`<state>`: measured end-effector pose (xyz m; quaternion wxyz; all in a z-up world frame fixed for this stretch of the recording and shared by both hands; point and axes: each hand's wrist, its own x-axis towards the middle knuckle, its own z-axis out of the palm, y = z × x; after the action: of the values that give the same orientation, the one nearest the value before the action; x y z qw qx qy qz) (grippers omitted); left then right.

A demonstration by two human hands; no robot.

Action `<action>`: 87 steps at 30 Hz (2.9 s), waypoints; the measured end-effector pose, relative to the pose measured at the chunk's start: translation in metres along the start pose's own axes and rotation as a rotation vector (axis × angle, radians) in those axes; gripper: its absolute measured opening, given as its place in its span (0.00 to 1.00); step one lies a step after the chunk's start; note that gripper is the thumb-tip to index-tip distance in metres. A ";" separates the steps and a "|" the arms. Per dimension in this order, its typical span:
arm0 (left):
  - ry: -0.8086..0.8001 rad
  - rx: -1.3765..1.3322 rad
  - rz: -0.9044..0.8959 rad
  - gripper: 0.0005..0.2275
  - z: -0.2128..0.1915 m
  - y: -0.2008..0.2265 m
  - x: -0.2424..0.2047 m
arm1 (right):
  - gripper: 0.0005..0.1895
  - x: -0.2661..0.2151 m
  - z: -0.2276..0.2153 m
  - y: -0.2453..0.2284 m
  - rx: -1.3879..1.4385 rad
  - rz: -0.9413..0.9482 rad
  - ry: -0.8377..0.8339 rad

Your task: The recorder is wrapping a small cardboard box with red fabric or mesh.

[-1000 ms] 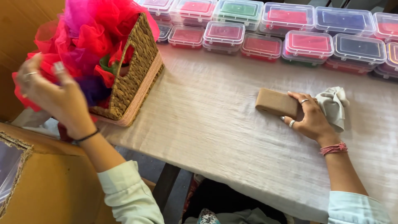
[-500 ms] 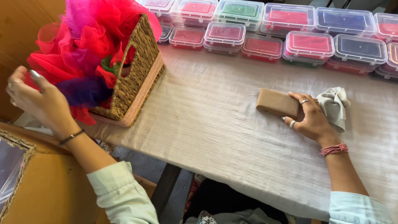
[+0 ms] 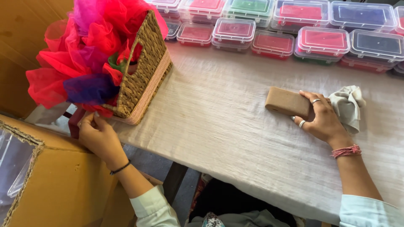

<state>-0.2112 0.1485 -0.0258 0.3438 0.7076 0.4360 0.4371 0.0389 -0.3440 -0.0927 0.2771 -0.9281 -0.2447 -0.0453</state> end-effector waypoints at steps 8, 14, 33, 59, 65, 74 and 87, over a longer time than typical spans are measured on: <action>0.206 -0.095 0.542 0.08 0.012 -0.019 -0.025 | 0.45 -0.001 -0.002 -0.004 -0.008 -0.002 -0.001; 0.128 -0.260 0.589 0.10 0.024 0.020 -0.089 | 0.48 -0.002 0.004 -0.003 -0.141 -0.038 0.052; -0.652 -0.371 1.149 0.07 0.067 0.068 -0.217 | 0.14 -0.038 0.048 -0.090 0.981 0.059 -0.464; -0.599 -0.084 0.858 0.25 0.313 0.101 -0.099 | 0.29 -0.032 0.015 -0.099 0.998 0.211 -0.130; -1.079 0.044 0.564 0.37 0.277 0.124 -0.143 | 0.23 -0.025 0.005 -0.077 0.896 0.041 0.077; -1.682 -0.468 0.474 0.31 0.267 0.119 -0.127 | 0.28 -0.013 -0.006 -0.058 1.187 0.107 0.154; -1.807 -0.611 0.281 0.18 0.286 0.094 -0.104 | 0.06 -0.009 -0.014 -0.024 1.002 0.279 0.437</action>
<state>0.0565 -0.0132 -0.0865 0.6635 0.7027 -0.2145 -0.1410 0.0203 -0.3382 -0.0713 0.7316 -0.6756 -0.0483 -0.0777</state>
